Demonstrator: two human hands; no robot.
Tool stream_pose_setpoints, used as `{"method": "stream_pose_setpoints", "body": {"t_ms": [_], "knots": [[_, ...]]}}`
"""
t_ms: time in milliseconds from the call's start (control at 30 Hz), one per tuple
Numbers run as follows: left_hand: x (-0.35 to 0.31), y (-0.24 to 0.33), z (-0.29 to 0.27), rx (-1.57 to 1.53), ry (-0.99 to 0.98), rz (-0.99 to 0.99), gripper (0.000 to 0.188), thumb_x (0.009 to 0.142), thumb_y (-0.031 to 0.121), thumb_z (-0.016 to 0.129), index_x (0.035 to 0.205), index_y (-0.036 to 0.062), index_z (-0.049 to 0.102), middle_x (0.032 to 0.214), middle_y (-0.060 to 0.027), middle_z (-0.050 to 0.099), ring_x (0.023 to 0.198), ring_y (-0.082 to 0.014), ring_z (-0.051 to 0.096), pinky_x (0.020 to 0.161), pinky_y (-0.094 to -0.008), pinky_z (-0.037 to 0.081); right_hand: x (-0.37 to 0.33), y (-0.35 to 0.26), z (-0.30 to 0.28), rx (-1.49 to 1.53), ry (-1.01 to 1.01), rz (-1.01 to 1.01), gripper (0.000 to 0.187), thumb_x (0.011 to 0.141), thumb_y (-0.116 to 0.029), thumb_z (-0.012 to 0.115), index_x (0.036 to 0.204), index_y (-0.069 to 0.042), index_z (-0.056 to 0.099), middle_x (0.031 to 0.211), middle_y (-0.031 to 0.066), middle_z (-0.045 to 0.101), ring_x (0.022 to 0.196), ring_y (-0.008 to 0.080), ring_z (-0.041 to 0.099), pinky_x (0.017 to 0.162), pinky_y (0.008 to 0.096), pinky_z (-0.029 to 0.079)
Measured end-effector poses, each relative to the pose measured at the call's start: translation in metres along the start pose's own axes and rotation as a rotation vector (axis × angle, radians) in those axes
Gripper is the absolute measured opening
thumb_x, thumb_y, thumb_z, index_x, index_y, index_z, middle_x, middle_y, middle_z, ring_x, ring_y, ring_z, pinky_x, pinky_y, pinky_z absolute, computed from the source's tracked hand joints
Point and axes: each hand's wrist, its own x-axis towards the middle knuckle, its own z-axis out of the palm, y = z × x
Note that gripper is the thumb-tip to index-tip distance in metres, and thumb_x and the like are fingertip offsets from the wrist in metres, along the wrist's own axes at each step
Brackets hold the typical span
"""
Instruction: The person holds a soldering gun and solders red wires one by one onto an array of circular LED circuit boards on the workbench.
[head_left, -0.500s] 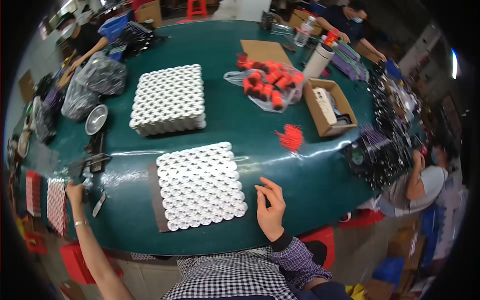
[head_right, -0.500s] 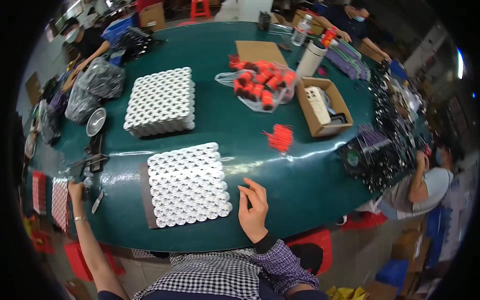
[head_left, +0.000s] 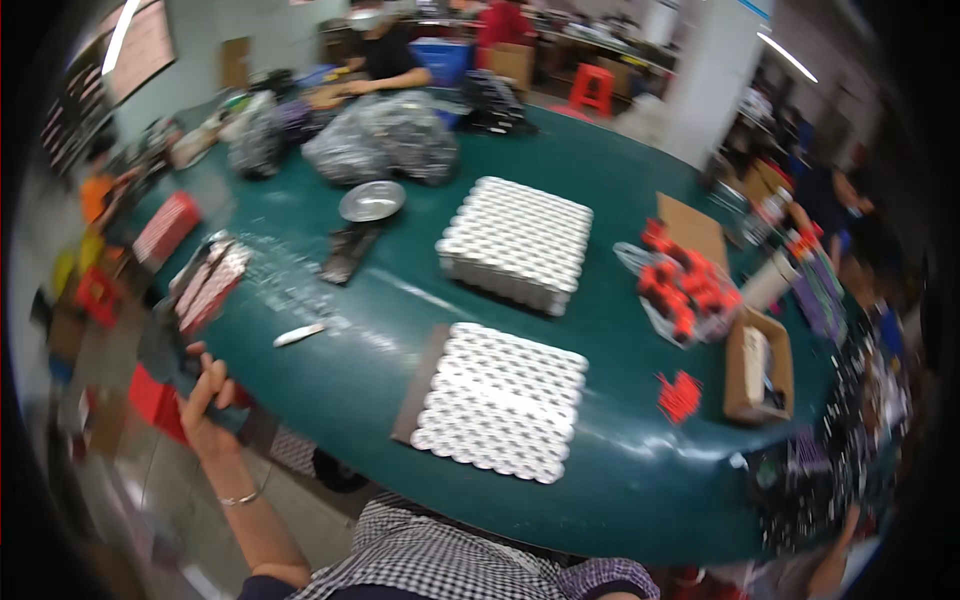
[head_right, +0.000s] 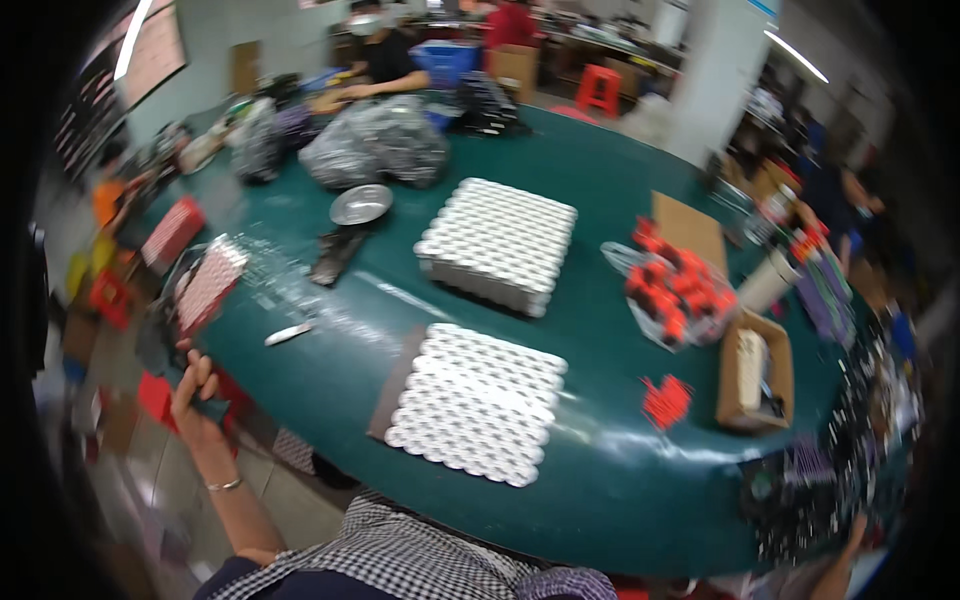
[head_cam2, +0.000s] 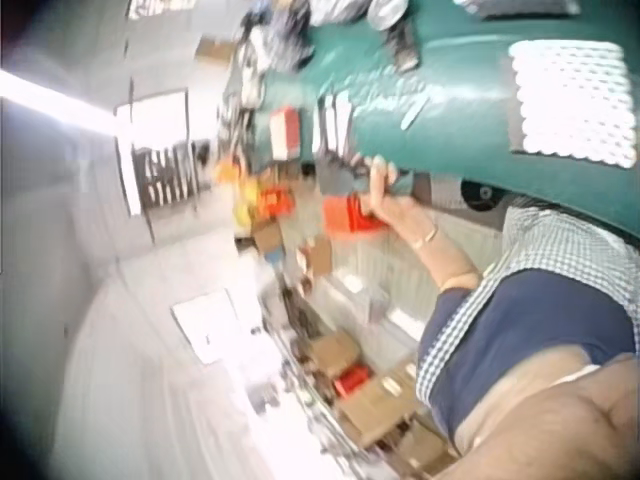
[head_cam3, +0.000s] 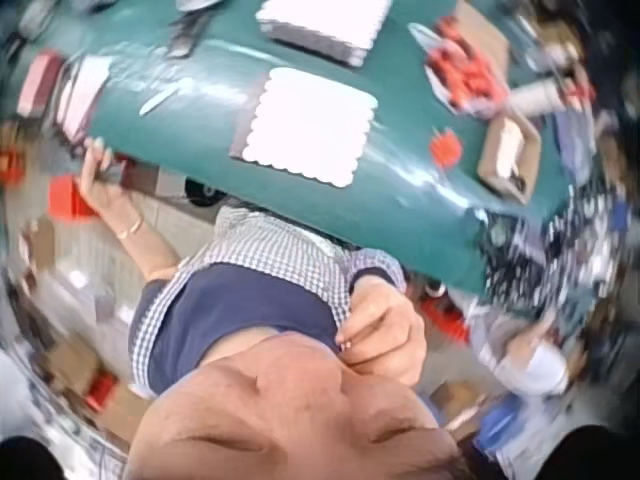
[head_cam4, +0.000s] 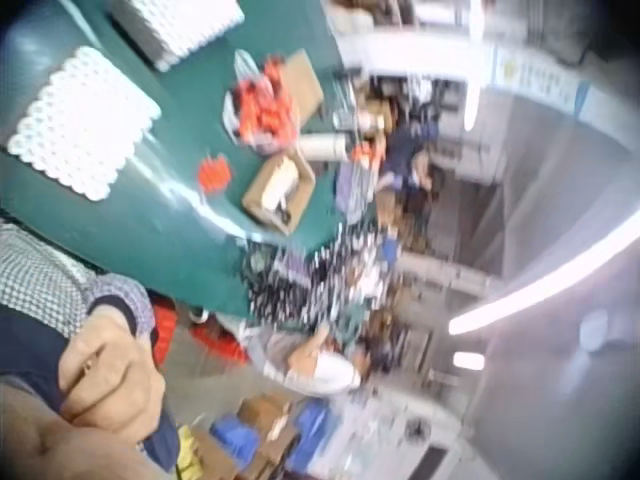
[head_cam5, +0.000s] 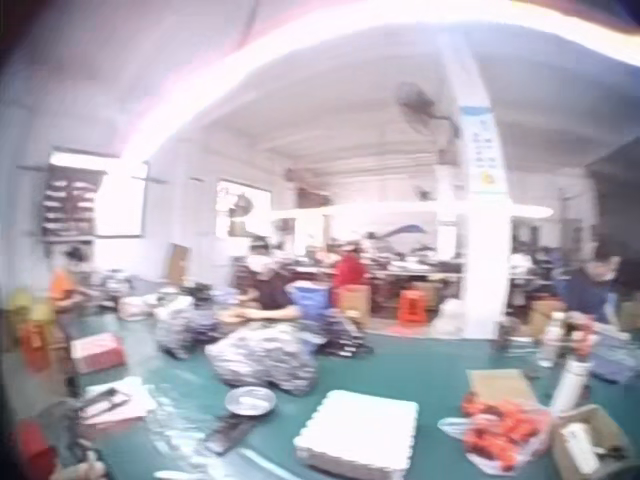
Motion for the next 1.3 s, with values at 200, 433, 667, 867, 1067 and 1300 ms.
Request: {"method": "stream_pose_setpoints", "body": {"t_ms": [200, 433, 667, 867, 1067, 1300], "knots": [[-0.044, 0.066, 0.015, 0.090, 0.020, 0.375, 0.049, 0.092, 0.001, 0.067, 0.136, -0.0110, 0.049, 0.122, -0.0161, 0.058, 0.081, -0.0149, 0.050, 0.052, -0.0220, 0.046, -0.002, 0.009, 0.022, 0.319, 0.127, 0.148, 0.011, 0.096, -0.013, 0.058, 0.091, -0.007, 0.066, 0.101, 0.0108, 0.064, 0.075, 0.0247, 0.066, 0.066, 0.0404, 0.059], [-0.038, 0.037, 0.015, 0.001, 0.189, -0.004, 0.039, 0.089, 0.002, 0.065, 0.126, -0.0075, 0.057, 0.112, -0.0162, 0.064, 0.093, -0.0238, 0.065, 0.072, -0.0327, 0.057, 0.001, 0.026, 0.024, 0.581, 0.025, 0.189, 0.016, 0.101, -0.014, 0.053, 0.094, -0.005, 0.064, 0.099, 0.0113, 0.064, 0.072, 0.0287, 0.068, 0.063, 0.0434, 0.059], [-0.012, -0.081, -0.021, -0.228, 0.363, -0.404, 0.024, 0.094, 0.003, 0.062, 0.116, -0.0066, 0.063, 0.102, -0.0156, 0.068, 0.099, -0.0268, 0.069, 0.102, -0.0485, 0.057, -0.005, 0.046, 0.022, 0.707, 0.005, 0.372, 0.012, 0.101, -0.013, 0.054, 0.097, -0.003, 0.057, 0.093, 0.0188, 0.068, 0.070, 0.0308, 0.068, 0.055, 0.0372, 0.049], [0.016, -0.120, -0.073, -0.331, 0.298, -0.432, 0.022, 0.095, 0.009, 0.063, 0.113, -0.0044, 0.066, 0.101, -0.0138, 0.070, 0.102, -0.0269, 0.069, 0.104, -0.0520, 0.053, -0.003, 0.088, 0.047, 0.392, -0.264, 0.326, 0.015, 0.100, -0.010, 0.059, 0.091, -0.002, 0.069, 0.098, 0.0138, 0.070, 0.083, 0.0329, 0.070, 0.062, 0.0375, 0.054], [0.039, -0.129, -0.071, -0.190, 0.444, -0.437, 0.024, 0.089, 0.008, 0.069, 0.112, 0.0021, 0.067, 0.106, -0.0072, 0.069, 0.100, -0.0232, 0.067, 0.096, -0.0548, 0.057, -0.018, 0.069, 0.048, 0.620, 0.192, 0.285, 0.020, 0.098, -0.008, 0.059, 0.085, 0.002, 0.070, 0.092, 0.0178, 0.071, 0.079, 0.0346, 0.070, 0.064, 0.0431, 0.057], [0.050, -0.162, -0.065, -0.248, 0.475, -0.414, 0.030, 0.087, 0.002, 0.069, 0.117, 0.0042, 0.064, 0.111, -0.0073, 0.067, 0.102, -0.0248, 0.064, 0.097, -0.0618, 0.055, 0.003, 0.082, 0.035, 0.817, 0.389, 0.397, 0.021, 0.090, -0.008, 0.070, 0.074, 0.004, 0.069, 0.081, 0.0214, 0.070, 0.063, 0.0296, 0.068, 0.054, 0.0380, 0.056]]}}
